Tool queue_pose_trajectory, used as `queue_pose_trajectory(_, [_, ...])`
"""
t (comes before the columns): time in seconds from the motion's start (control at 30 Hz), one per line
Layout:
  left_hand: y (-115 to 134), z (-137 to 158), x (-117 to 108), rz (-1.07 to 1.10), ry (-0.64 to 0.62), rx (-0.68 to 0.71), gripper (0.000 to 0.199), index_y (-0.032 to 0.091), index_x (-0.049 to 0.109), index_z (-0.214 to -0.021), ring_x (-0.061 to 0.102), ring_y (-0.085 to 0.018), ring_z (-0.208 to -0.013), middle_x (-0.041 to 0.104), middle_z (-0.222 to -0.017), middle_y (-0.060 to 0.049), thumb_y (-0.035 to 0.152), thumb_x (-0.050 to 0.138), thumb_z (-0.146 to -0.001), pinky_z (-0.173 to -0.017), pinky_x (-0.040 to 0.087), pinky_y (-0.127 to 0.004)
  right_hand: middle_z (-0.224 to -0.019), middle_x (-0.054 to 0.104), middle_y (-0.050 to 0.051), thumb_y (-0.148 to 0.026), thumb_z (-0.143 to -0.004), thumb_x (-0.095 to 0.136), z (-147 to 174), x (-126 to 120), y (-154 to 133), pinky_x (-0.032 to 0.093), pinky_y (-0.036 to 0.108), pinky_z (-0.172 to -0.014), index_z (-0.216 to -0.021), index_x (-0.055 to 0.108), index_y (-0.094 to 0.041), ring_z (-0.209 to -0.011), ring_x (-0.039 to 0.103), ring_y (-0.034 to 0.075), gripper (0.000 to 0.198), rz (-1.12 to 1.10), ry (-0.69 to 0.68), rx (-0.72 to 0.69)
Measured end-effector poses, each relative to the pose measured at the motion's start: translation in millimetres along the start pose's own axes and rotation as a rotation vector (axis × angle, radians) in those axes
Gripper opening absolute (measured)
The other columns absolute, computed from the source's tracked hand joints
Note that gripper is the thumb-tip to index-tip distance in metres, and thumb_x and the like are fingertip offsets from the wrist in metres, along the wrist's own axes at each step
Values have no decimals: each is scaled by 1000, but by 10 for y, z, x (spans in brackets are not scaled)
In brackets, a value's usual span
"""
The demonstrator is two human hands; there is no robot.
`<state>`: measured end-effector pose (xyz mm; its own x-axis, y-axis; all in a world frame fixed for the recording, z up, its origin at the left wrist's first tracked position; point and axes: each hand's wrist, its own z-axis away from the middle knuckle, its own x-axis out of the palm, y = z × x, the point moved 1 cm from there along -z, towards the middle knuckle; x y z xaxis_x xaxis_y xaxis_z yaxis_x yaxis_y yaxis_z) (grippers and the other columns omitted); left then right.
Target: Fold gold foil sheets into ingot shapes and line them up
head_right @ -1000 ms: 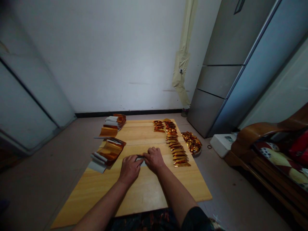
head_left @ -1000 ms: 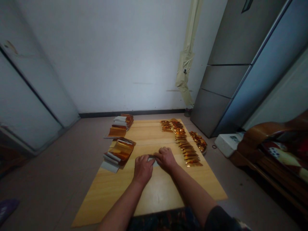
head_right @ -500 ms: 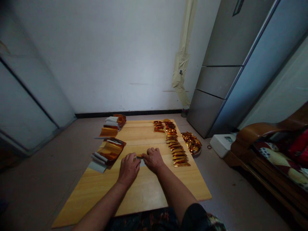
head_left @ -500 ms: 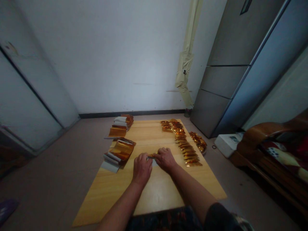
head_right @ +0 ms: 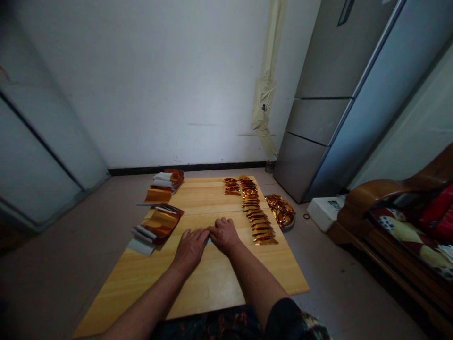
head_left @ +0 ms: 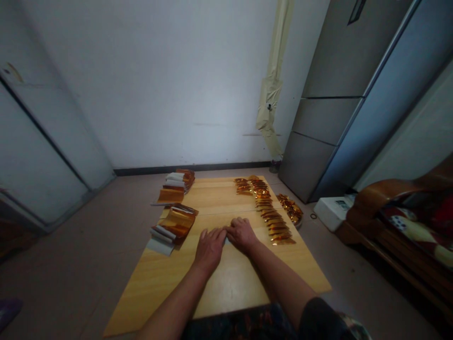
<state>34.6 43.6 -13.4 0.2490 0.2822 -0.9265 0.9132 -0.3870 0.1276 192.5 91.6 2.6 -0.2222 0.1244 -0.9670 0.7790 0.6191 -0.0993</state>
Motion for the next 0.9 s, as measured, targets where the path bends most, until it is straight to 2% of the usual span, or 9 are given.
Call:
queue_pose_trajectory(0.17, [4,10,-15,12,-53,-45,42,20,58,-127,56,-24,-122,63,-130,-12,10,40,-90,-109,32,-53,-94,59,5,-40,-97,46,4,-5,-9,26,32,-76,-114,66,-32,-89,45,20,27,16,28,3])
queue_pose_trajectory(0.5, [17,24,10,5,-33,-93,37,23,64,-116,56,-24,-123,64,-129,-10,11,39,-91,-114,24,-58,-96,60,5,-34,-95,52,85,16,25,27,31,-79,-93,64,-20,-93,46,19,18,16,58,-3])
queue_pose_trajectory(0.7, [30,19,-5,18,-55,-126,35,24,63,-115,54,-24,-124,62,-131,-10,11,40,-91,-114,20,-60,-101,61,5,-33,-94,54,114,6,32,28,31,-78,-95,64,-20,-94,47,19,16,19,63,10])
queue_pose_trajectory(0.9, [49,6,-51,14,-101,-171,37,25,61,-117,53,-23,-126,59,-136,-9,12,38,-92,-112,22,-61,-100,63,5,-34,-96,50,112,-32,16,28,32,-78,-98,65,-22,-94,47,19,19,13,21,23])
